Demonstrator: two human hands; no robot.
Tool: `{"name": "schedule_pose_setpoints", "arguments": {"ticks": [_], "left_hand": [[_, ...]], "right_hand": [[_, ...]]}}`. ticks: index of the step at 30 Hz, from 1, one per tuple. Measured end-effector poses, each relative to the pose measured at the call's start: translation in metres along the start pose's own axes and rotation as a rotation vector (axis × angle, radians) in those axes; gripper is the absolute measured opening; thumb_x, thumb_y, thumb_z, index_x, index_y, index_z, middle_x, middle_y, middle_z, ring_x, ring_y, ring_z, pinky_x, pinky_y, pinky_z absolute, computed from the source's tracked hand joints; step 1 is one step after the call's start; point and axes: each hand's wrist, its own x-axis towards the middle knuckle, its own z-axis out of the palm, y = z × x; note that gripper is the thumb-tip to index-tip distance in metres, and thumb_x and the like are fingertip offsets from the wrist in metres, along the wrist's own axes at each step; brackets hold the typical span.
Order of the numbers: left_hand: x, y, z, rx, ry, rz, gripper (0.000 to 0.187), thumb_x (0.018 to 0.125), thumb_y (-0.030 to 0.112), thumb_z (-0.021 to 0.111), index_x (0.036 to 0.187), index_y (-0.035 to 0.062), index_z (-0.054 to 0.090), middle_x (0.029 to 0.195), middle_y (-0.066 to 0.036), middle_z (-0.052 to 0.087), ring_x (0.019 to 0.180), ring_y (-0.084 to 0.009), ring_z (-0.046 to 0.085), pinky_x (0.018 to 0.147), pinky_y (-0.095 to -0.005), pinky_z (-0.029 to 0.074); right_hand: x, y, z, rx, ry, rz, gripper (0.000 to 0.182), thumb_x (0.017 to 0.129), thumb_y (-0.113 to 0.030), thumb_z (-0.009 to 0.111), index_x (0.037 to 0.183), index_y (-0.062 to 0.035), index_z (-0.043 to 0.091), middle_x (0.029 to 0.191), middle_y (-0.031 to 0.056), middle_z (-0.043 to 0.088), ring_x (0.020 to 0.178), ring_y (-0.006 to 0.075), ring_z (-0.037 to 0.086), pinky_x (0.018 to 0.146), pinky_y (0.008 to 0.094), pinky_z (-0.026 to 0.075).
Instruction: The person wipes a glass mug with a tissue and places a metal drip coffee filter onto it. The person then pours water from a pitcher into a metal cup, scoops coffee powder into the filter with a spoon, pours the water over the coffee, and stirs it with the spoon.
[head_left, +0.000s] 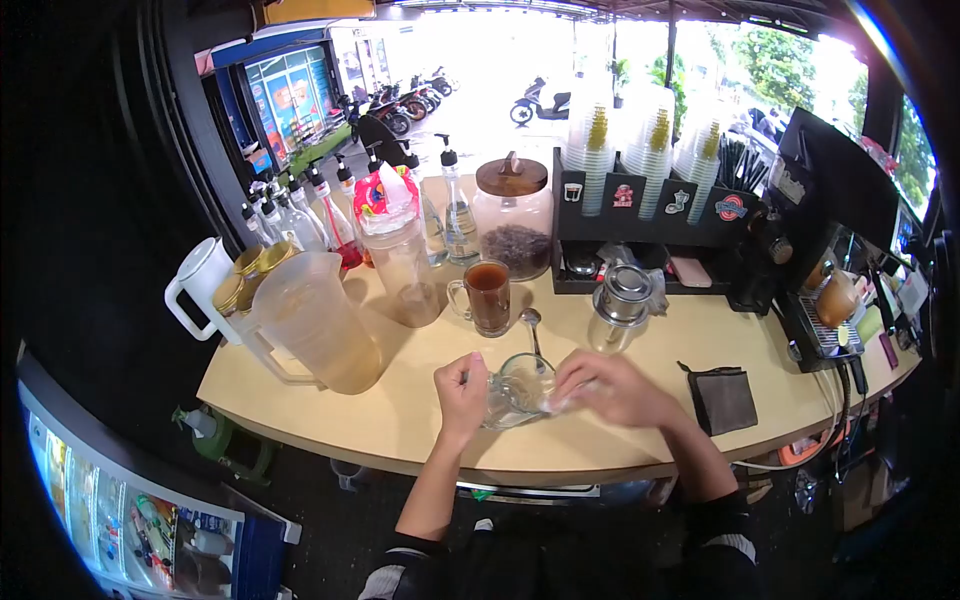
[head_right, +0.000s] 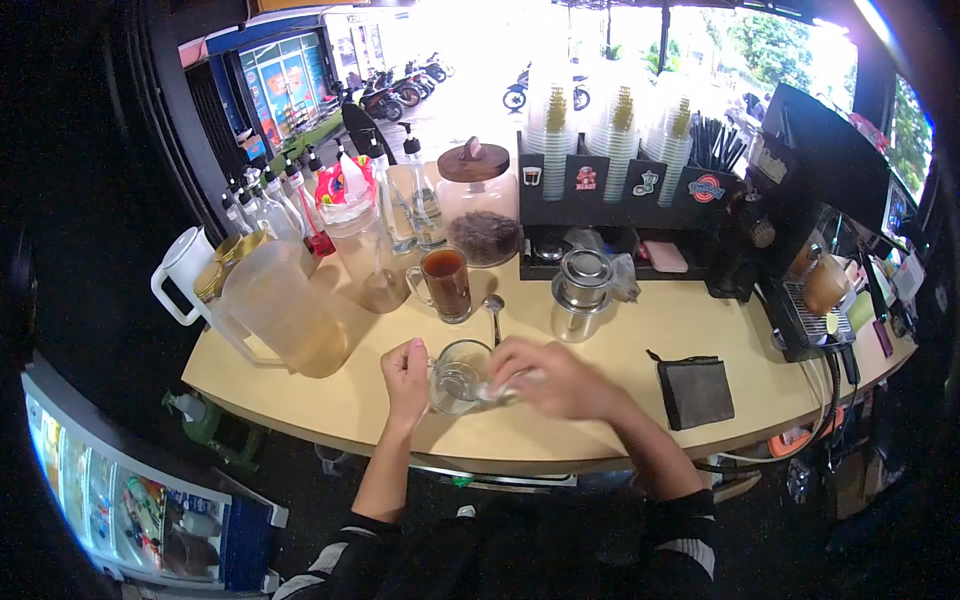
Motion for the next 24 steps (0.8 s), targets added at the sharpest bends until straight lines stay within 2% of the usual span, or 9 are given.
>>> {"name": "schedule_pose_setpoints", "arguments": {"ticks": [2, 3, 5, 7, 8, 12, 18, 20, 24], "left_hand": [[0.002, -0.006, -0.004, -0.110, 0.013, -0.068, 0.036, 0.092, 0.014, 0.053, 0.058, 0.0009, 0.051, 0.053, 0.005, 0.048, 0.051, -0.0026, 0.038, 0.046, -0.0234, 0.029], [0.005, -0.011, -0.005, -0.233, 0.008, -0.133, 0.034, 0.092, 0.014, 0.053, 0.059, 0.0024, 0.053, 0.056, 0.005, 0.049, 0.052, -0.0023, 0.039, 0.047, -0.0227, 0.030], [0.005, -0.009, -0.001, -0.353, 0.003, -0.196, 0.033, 0.092, 0.014, 0.053, 0.061, 0.0040, 0.054, 0.058, 0.006, 0.051, 0.054, -0.0020, 0.040, 0.048, -0.0221, 0.031], [-0.001, 0.005, 0.023, -0.441, 0.072, -0.278, 0.029, 0.092, 0.015, 0.054, 0.064, 0.0040, 0.056, 0.060, 0.007, 0.050, 0.055, -0.0014, 0.041, 0.049, -0.0217, 0.032], [0.000, 0.011, 0.033, -0.552, 0.202, -0.320, 0.033, 0.093, 0.019, 0.053, 0.061, 0.0073, 0.051, 0.057, 0.008, 0.047, 0.051, -0.0015, 0.038, 0.046, -0.0217, 0.029], [-0.001, 0.006, 0.025, -0.595, 0.228, -0.294, 0.036, 0.094, 0.023, 0.053, 0.059, 0.0125, 0.046, 0.055, 0.008, 0.043, 0.047, -0.0016, 0.034, 0.042, -0.0211, 0.025], [0.003, 0.020, 0.011, -0.658, 0.332, -0.389, 0.036, 0.094, 0.024, 0.050, 0.060, 0.0167, 0.038, 0.052, 0.006, 0.037, 0.044, -0.0036, 0.031, 0.041, -0.0217, 0.023], [0.000, 0.026, 0.006, -0.438, 0.181, -0.309, 0.039, 0.094, 0.022, 0.051, 0.058, 0.0161, 0.038, 0.050, 0.006, 0.034, 0.043, -0.0039, 0.029, 0.041, -0.0222, 0.022], [-0.001, 0.026, -0.002, -0.347, 0.136, -0.239, 0.039, 0.093, 0.022, 0.052, 0.057, 0.0143, 0.039, 0.051, 0.007, 0.035, 0.044, -0.0031, 0.029, 0.041, -0.0225, 0.022]], "right_hand": [[-0.002, 0.021, -0.019, 0.347, 0.308, 0.074, 0.015, 0.087, 0.000, 0.055, 0.102, 0.0003, 0.056, 0.102, 0.0107, 0.064, 0.093, 0.0185, 0.063, 0.084, 0.0317, 0.049], [0.006, 0.026, -0.020, 0.348, 0.301, 0.074, 0.015, 0.087, 0.000, 0.055, 0.102, 0.0003, 0.056, 0.102, 0.0107, 0.064, 0.093, 0.0185, 0.063, 0.084, 0.0317, 0.049], [0.027, 0.035, -0.011, 0.438, 0.508, 0.148, 0.016, 0.089, -0.005, 0.055, 0.103, 0.0008, 0.059, 0.107, 0.0085, 0.063, 0.094, 0.0145, 0.060, 0.085, 0.0306, 0.048], [0.044, 0.049, 0.032, 0.535, 0.425, 0.069, 0.026, 0.095, -0.009, 0.044, 0.114, 0.0017, 0.057, 0.114, 0.0104, 0.060, 0.097, 0.0158, 0.060, 0.089, 0.0293, 0.047], [0.050, 0.050, 0.050, 0.625, 0.389, 0.035, 0.029, 0.096, -0.010, 0.041, 0.119, 0.0017, 0.056, 0.115, 0.0107, 0.060, 0.099, 0.0163, 0.059, 0.090, 0.0293, 0.047], [0.042, 0.038, 0.071, 0.687, 0.447, 0.030, 0.033, 0.098, -0.011, 0.035, 0.121, 0.0025, 0.054, 0.116, 0.0093, 0.059, 0.106, 0.0146, 0.056, 0.093, 0.0277, 0.044], [0.005, 0.045, 0.101, 0.494, 0.592, 0.145, 0.028, 0.094, -0.002, 0.046, 0.120, 0.0036, 0.055, 0.115, 0.0105, 0.061, 0.105, 0.0140, 0.057, 0.091, 0.0257, 0.044], [0.002, 0.054, 0.102, 0.503, 0.609, 0.154, 0.027, 0.092, 0.001, 0.049, 0.118, 0.0042, 0.056, 0.112, 0.0106, 0.062, 0.103, 0.0138, 0.058, 0.090, 0.0257, 0.045], [-0.008, 0.047, 0.099, 0.549, 0.640, 0.121, 0.025, 0.089, 0.006, 0.052, 0.113, 0.0056, 0.059, 0.104, 0.0113, 0.065, 0.096, 0.0137, 0.061, 0.087, 0.0257, 0.048]]}}
